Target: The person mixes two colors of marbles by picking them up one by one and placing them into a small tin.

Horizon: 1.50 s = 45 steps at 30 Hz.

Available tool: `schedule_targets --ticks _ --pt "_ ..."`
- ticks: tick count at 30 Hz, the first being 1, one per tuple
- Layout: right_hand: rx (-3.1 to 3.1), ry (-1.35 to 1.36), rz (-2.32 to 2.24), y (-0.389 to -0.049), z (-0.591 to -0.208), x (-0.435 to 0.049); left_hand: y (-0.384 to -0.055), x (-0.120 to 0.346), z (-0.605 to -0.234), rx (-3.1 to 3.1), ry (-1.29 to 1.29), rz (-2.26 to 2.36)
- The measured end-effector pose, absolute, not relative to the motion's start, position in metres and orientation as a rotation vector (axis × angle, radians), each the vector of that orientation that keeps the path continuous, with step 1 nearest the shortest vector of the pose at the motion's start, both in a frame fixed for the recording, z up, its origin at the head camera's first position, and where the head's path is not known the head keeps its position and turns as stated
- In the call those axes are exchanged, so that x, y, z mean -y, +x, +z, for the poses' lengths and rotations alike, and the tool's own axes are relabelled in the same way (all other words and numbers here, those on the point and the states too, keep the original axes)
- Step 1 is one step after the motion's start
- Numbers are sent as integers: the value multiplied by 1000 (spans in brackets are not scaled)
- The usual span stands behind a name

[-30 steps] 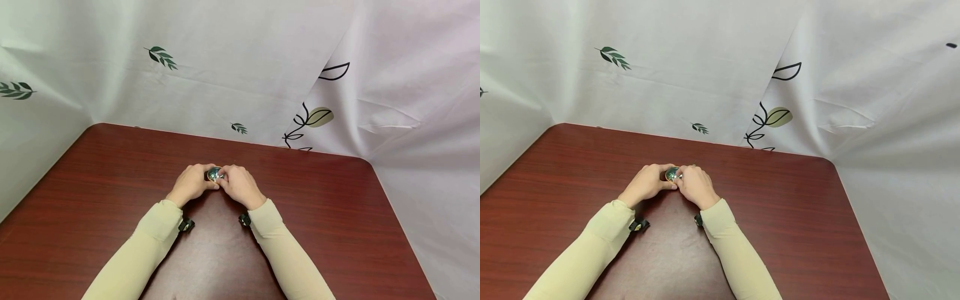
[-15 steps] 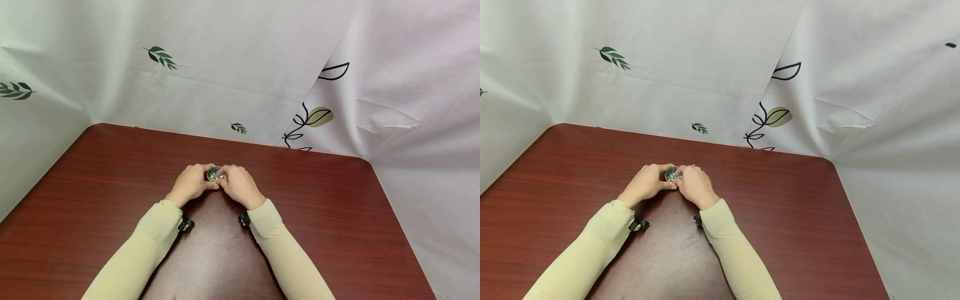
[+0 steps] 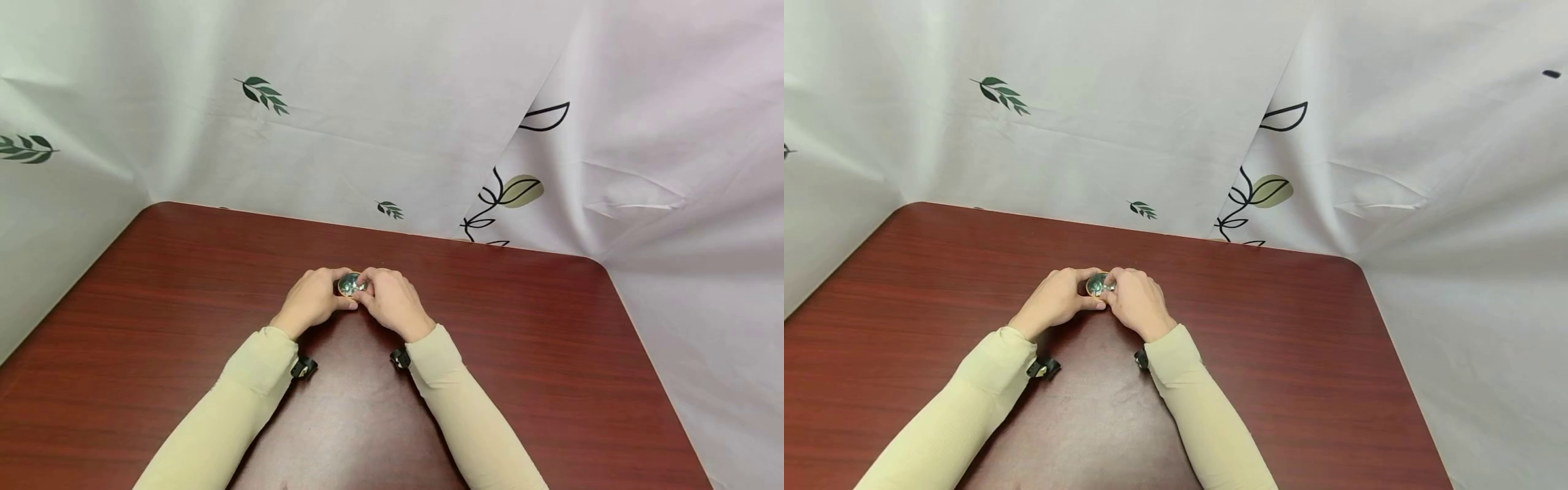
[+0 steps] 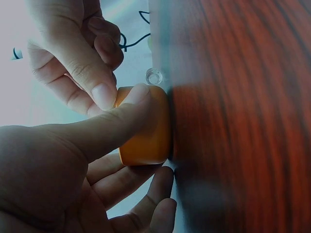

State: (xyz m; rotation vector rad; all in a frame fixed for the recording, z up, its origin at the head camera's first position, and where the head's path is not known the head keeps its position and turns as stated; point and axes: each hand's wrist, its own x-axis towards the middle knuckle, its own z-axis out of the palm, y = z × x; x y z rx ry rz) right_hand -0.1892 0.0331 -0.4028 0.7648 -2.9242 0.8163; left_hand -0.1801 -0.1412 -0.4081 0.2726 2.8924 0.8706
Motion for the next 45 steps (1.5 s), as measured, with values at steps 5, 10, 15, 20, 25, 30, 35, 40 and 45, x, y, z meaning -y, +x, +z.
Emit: schedule_targets --ticks 5,10,15,20,25,30,35,40,45 --pt "2909 760 812 -190 -401 -36 -180 141 -408 -2885 258 863" --pt "2910 749 815 -190 -401 -37 -180 141 -407 -2888 274 863" --pt "2907 736 817 -191 -400 -38 -179 141 -408 -2891 281 878" --pt "2906 725 839 -193 -399 -41 -179 141 -408 -2887 286 904" --pt "2919 698 841 -195 -398 -45 -179 141 -408 -2877 271 907" --pt "2928 672 838 -198 -398 -50 -179 141 -408 -2877 248 885" --pt "2957 632 858 -200 -398 -56 -180 140 -408 -2871 239 874" --pt "2969 563 878 -203 -398 -61 -179 140 -407 -2859 226 873" --pt "2988 526 869 -206 -399 -64 -178 140 -406 -2859 217 879"
